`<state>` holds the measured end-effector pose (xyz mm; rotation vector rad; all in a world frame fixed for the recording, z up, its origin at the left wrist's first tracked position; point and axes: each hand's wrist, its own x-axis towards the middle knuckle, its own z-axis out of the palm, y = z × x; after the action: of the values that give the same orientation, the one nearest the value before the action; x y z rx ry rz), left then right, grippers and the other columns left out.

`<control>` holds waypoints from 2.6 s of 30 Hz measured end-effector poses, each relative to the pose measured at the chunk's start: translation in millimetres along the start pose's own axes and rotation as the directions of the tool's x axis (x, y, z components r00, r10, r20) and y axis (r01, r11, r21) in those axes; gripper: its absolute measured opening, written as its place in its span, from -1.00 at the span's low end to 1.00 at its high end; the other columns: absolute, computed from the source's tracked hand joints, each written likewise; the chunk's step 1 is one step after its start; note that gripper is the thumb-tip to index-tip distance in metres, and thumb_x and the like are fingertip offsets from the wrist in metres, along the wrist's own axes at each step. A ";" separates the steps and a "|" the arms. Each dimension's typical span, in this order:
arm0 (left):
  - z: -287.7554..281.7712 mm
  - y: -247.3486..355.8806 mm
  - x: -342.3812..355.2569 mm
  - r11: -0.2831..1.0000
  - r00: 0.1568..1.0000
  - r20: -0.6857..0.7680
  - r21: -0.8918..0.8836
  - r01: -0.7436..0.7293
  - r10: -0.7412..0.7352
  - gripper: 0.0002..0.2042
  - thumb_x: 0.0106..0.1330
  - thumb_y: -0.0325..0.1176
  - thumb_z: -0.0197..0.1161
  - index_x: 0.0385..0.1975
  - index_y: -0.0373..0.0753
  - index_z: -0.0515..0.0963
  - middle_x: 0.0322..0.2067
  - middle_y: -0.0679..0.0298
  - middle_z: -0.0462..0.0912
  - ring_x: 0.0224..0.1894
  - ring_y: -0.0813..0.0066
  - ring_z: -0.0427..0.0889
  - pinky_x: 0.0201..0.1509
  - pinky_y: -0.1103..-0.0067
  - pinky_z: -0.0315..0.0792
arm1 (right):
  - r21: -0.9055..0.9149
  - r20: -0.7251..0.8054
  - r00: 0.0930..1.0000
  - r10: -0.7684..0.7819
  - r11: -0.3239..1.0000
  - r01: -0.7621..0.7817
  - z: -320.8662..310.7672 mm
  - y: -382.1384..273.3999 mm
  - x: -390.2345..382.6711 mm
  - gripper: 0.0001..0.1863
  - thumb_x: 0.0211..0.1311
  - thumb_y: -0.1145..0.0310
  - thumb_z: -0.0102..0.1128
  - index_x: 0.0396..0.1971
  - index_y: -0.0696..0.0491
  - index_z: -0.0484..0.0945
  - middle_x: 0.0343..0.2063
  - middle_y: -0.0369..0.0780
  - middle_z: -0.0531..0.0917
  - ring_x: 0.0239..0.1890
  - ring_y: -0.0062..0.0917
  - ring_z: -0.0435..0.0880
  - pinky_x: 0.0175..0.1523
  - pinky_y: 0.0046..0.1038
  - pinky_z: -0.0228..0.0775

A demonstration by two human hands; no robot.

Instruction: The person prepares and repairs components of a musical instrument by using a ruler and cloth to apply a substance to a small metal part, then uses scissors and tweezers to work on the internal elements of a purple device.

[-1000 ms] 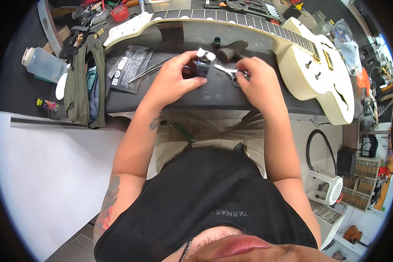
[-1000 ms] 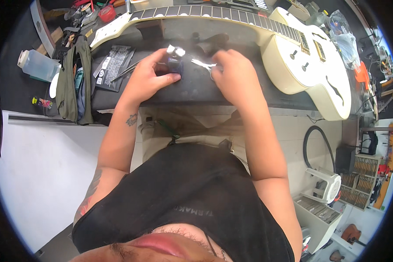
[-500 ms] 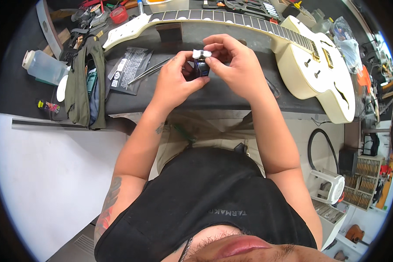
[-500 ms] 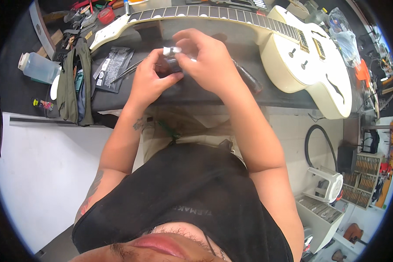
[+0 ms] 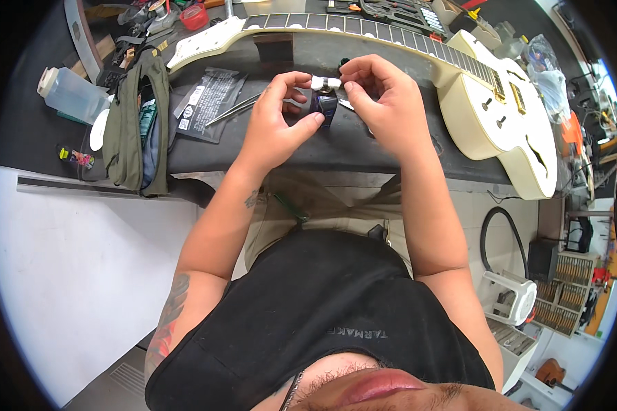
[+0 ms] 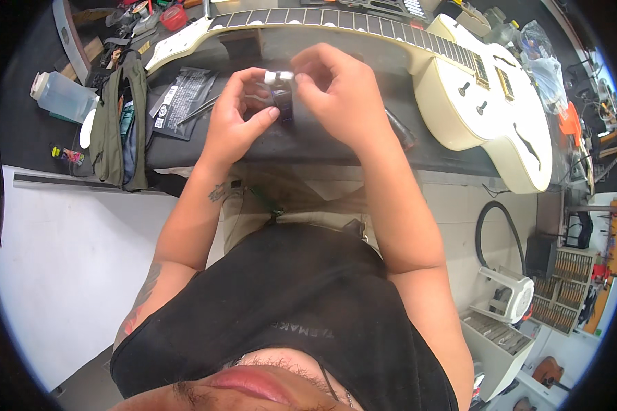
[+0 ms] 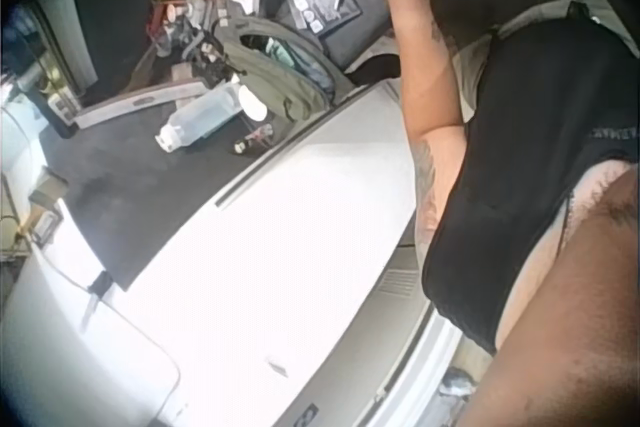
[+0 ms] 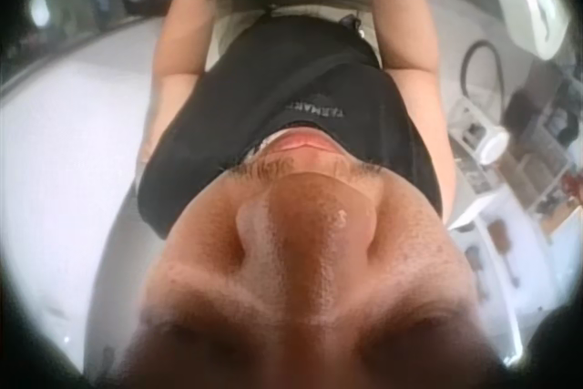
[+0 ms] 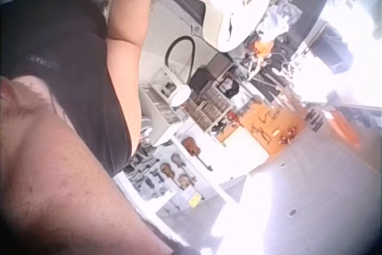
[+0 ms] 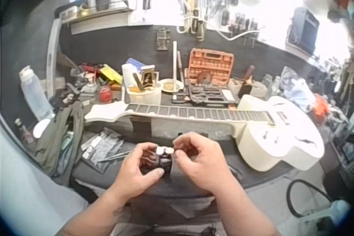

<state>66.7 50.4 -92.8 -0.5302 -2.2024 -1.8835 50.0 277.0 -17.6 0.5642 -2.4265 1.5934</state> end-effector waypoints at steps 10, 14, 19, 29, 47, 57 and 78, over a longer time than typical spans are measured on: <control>1.1 11.6 11.9 0.998 0.989 0.134 -0.027 0.059 -0.055 -0.37 0.29 -0.47 0.63 0.38 -0.25 0.56 0.14 0.28 0.73 -0.06 0.52 0.75 0.01 0.52 0.67 | -0.190 0.152 0.968 -0.201 0.955 0.228 -5.3 -10.2 12.8 -0.86 0.38 0.47 0.50 -0.14 0.15 0.75 -0.31 -0.25 0.82 -0.29 -0.61 0.76 -0.15 -0.52 0.60; 2.4 10.7 11.1 1.000 0.995 0.103 -0.012 0.012 -0.010 -0.40 0.29 -0.48 0.62 0.35 -0.24 0.59 0.10 0.28 0.78 -0.03 0.52 0.81 0.02 0.53 0.68 | -0.240 0.138 0.981 -0.136 0.956 0.166 -4.5 -12.6 11.3 -0.89 0.37 0.48 0.50 -0.17 0.15 0.77 -0.38 -0.26 0.80 -0.44 -0.63 0.65 -0.29 -0.49 0.52; 0.9 12.2 10.4 1.000 0.995 0.102 0.028 0.007 -0.009 -0.40 0.29 -0.47 0.62 0.35 -0.25 0.59 0.09 0.27 0.80 0.03 0.51 0.84 0.06 0.54 0.67 | -0.238 0.117 0.989 -0.089 0.964 0.115 -3.9 -14.3 10.3 -0.89 0.36 0.48 0.51 -0.17 0.14 0.78 -0.40 -0.27 0.80 -0.45 -0.66 0.62 -0.30 -0.50 0.50; 0.6 10.8 11.0 1.000 0.995 0.100 -0.005 0.012 -0.011 -0.41 0.29 -0.48 0.62 0.34 -0.26 0.60 0.02 0.33 0.79 -0.11 0.62 0.78 -0.02 0.58 0.63 | -0.012 0.007 1.000 0.006 1.000 -0.006 5.7 -0.7 6.8 -0.90 0.37 0.50 0.57 -0.19 0.14 0.80 -0.33 -0.31 0.84 -0.29 -0.65 0.74 -0.13 -0.50 0.60; -8.3 3.0 12.6 0.929 0.980 0.183 -0.343 0.138 -0.078 -0.41 0.37 -0.62 0.30 0.46 -0.39 0.53 0.23 0.27 0.71 0.30 0.55 0.65 0.36 0.53 0.55 | 0.139 -0.163 0.962 -0.220 0.960 0.243 34.1 36.9 -17.8 -0.83 0.28 0.45 0.61 -0.13 0.01 0.92 -0.15 -0.26 0.85 -0.05 -0.41 0.83 0.09 -0.37 0.65; -9.7 2.4 11.8 0.916 0.966 0.217 -0.341 0.211 -0.142 -0.43 0.37 -0.63 0.14 0.43 -0.42 0.53 0.20 0.25 0.71 0.13 0.65 0.66 0.19 0.62 0.56 | 0.042 -0.189 0.924 -0.332 0.938 0.345 28.4 41.4 -24.0 -0.72 0.18 0.49 0.64 -0.09 0.04 0.85 0.03 -0.18 0.79 0.03 -0.33 0.81 0.18 -0.33 0.66; -1.8 2.2 16.0 0.929 0.962 0.192 -0.281 0.242 -0.193 -0.47 0.35 -0.65 0.25 0.37 -0.36 0.55 0.12 0.25 0.75 0.16 0.53 0.73 0.34 0.53 0.58 | 0.004 -0.127 0.972 -0.200 0.979 0.202 24.3 43.0 -30.6 -0.60 0.21 0.50 0.58 0.05 0.15 0.70 -0.03 -0.09 0.76 0.02 -0.28 0.81 0.16 -0.28 0.67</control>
<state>52.7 51.1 -84.5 -0.5203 -2.1565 -2.3976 61.6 276.4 -74.5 0.6676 -2.1906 1.5190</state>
